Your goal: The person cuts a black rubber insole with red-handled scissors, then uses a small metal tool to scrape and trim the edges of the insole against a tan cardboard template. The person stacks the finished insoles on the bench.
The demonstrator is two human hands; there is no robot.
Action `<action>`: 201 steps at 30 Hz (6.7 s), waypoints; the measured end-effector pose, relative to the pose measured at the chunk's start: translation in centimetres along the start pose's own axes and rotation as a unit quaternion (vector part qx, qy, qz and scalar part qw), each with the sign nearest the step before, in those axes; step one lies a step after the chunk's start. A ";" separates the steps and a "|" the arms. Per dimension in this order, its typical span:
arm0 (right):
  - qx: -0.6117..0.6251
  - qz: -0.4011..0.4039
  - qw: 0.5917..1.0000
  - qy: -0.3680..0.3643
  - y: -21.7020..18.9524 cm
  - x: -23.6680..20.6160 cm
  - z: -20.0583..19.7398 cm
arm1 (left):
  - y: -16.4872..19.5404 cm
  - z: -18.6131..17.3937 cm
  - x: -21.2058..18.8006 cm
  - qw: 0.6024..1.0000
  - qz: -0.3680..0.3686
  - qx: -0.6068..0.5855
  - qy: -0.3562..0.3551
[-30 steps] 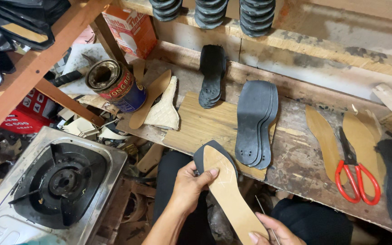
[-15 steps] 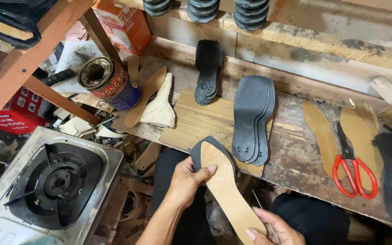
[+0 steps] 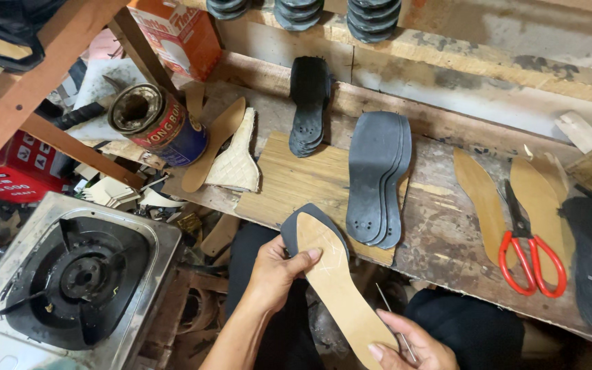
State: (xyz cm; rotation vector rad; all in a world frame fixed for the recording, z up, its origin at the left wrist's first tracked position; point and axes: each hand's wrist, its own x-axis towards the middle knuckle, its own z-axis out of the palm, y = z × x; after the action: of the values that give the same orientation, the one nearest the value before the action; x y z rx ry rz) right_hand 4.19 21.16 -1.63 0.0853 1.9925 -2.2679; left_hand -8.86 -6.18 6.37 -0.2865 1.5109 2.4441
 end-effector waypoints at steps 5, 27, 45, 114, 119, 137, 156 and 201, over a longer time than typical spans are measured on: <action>-0.023 -0.069 0.997 0.003 1.4 0.0 0.0 | 0.1 -0.2 0.1 1.000 -0.002 -0.007 -0.012; -0.009 0.029 0.999 -0.029 7.3 0.4 -3.6 | 0.9 -0.1 -0.1 1.000 0.017 -0.013 -0.023; -0.043 0.083 0.995 -0.016 7.1 0.2 -4.1 | 1.9 0.2 -0.5 0.997 0.024 0.052 -0.044; -0.358 -0.331 0.873 -0.023 -20.3 7.5 8.1 | 0.9 4.0 -5.2 0.952 0.169 0.246 -0.071; -0.380 -0.354 0.854 -0.029 -19.7 7.5 8.4 | 1.1 3.7 -4.9 0.953 0.168 0.245 -0.060; -0.424 -0.351 0.834 -0.036 -18.7 6.8 7.1 | 1.8 3.9 -3.4 0.958 0.185 0.219 -0.025; -0.433 -0.324 0.838 -0.077 -20.3 5.5 6.6 | 1.5 4.0 -3.1 0.967 0.159 0.198 -0.025; -0.440 -0.353 0.822 -0.076 -14.7 3.1 5.0 | 1.2 3.9 -3.6 0.961 0.182 0.207 0.025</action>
State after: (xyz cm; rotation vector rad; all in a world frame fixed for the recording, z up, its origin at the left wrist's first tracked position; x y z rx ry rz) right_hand -0.56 17.93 13.12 -1.0219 3.0572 -1.2225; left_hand -5.93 -3.59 10.23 0.0159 2.2127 2.2951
